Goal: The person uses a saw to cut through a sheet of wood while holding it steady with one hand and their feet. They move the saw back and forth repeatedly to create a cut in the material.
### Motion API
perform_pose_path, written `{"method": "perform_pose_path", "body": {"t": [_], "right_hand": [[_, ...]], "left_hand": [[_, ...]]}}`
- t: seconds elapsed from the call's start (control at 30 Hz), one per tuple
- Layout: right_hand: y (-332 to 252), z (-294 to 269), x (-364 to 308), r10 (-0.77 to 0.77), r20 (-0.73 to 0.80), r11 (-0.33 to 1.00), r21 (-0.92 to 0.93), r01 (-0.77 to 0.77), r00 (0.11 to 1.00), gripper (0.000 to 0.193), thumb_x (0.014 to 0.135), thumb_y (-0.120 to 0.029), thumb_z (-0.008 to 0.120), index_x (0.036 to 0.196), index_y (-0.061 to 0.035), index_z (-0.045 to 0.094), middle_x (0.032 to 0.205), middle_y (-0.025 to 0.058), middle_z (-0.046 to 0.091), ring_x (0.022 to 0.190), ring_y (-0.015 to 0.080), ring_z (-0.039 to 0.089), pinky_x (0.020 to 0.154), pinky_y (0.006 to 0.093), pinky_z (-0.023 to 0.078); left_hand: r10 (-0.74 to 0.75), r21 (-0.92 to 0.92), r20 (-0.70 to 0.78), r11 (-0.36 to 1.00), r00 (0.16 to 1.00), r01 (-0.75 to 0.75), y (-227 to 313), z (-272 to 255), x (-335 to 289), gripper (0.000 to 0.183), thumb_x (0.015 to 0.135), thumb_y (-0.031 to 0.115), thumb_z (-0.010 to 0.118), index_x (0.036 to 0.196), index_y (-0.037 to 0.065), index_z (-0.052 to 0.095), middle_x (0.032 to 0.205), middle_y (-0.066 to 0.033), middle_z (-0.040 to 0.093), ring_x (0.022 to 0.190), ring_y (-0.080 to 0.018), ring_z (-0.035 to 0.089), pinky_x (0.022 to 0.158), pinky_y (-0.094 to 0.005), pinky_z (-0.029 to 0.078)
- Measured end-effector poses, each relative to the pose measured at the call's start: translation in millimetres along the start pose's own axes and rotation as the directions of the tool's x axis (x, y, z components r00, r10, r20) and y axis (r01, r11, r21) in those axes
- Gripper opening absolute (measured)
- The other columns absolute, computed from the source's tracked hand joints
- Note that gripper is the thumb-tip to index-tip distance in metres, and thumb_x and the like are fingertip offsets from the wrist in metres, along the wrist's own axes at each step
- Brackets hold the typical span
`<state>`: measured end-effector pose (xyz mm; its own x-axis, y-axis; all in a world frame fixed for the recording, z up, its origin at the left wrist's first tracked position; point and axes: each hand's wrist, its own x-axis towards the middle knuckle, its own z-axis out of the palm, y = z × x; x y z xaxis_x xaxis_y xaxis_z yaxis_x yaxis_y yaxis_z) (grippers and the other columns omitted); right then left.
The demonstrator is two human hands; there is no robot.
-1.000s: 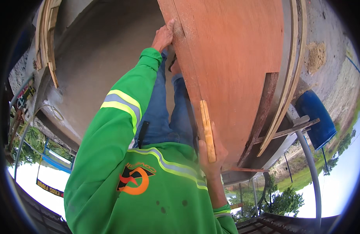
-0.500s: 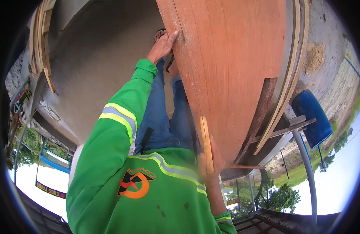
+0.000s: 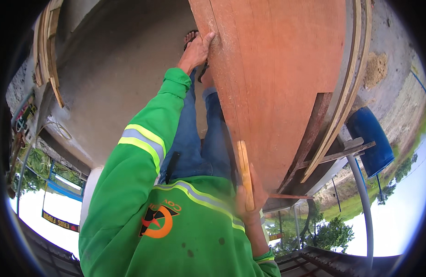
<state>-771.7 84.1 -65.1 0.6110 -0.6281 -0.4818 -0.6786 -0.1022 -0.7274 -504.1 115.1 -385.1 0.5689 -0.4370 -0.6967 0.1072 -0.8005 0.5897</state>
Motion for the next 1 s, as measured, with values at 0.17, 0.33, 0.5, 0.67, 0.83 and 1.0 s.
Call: {"method": "perform_pose_path", "body": {"t": [0.17,0.33,0.5,0.67,0.83,1.0], "right_hand": [[28,85,193,0.024,-0.104,0.996,0.085,-0.015,0.994,0.037,0.095,-0.014,0.064,0.129,0.0021,0.062,0.087,0.0233,0.069,0.07,0.0242,0.069,0.064,0.0335,0.053],[5,19,37,0.063,0.047,0.997,0.03,-0.064,0.997,0.048,0.094,-0.013,0.058,0.138,0.0053,0.054,0.117,0.0229,0.07,0.092,0.0292,0.074,0.078,0.035,0.057],[11,10,27,-0.006,0.033,1.0,-0.03,0.007,0.999,0.05,0.095,-0.019,0.055,0.137,0.0075,0.055,0.12,0.0239,0.07,0.103,0.0283,0.072,0.087,0.0374,0.056],[23,94,197,-0.034,-0.118,0.994,0.097,0.046,0.992,0.037,0.095,-0.014,0.063,0.128,0.0028,0.062,0.08,0.0168,0.066,0.065,0.0159,0.062,0.059,0.0332,0.05],[-8,-5,-10,0.087,0.047,0.996,0.014,-0.088,0.995,0.05,0.094,-0.015,0.055,0.137,0.0099,0.053,0.123,0.0265,0.068,0.113,0.0331,0.069,0.093,0.0381,0.055],[20,55,110,0.005,-0.022,1.0,-0.007,-0.005,1.0,0.043,0.096,-0.015,0.06,0.134,0.0043,0.058,0.102,0.0205,0.072,0.08,0.0223,0.071,0.071,0.0315,0.055]], "left_hand": [[0.023,-0.024,0.132,1.0,0.991,-0.02,30,9,3,0.075,0.104,0.063,0.028,0.143,0.004,0.051,0.142,-0.0298,0.052,0.14,-0.0466,0.039,0.12,-0.0533,0.02],[-0.066,-0.162,0.234,0.981,0.97,0.105,5,-19,4,0.077,0.103,0.065,0.027,0.142,0.003,0.051,0.146,-0.0381,0.042,0.142,-0.0535,0.032,0.121,-0.0555,0.018],[-0.059,0.013,0.042,0.998,0.997,0.059,9,-14,1,0.08,0.102,0.067,0.026,0.14,0.002,0.053,0.136,-0.0349,0.054,0.138,-0.05,0.041,0.12,-0.0561,0.021],[0.015,-0.042,0.132,0.999,0.991,-0.01,30,6,-5,0.081,0.102,0.067,0.026,0.137,-0.001,0.055,0.135,-0.036,0.054,0.135,-0.0516,0.043,0.118,-0.0561,0.023],[-0.076,-0.005,0.102,0.997,0.992,0.077,11,-16,0,0.087,0.101,0.068,0.026,0.134,-0.008,0.053,0.136,-0.0403,0.051,0.137,-0.054,0.038,0.119,-0.0563,0.022],[-0.023,-0.018,0.076,1.0,0.997,0.024,18,-6,-4,0.078,0.104,0.062,0.027,0.132,-0.006,0.056,0.138,-0.0398,0.048,0.138,-0.0516,0.038,0.117,-0.0566,0.025]]}}
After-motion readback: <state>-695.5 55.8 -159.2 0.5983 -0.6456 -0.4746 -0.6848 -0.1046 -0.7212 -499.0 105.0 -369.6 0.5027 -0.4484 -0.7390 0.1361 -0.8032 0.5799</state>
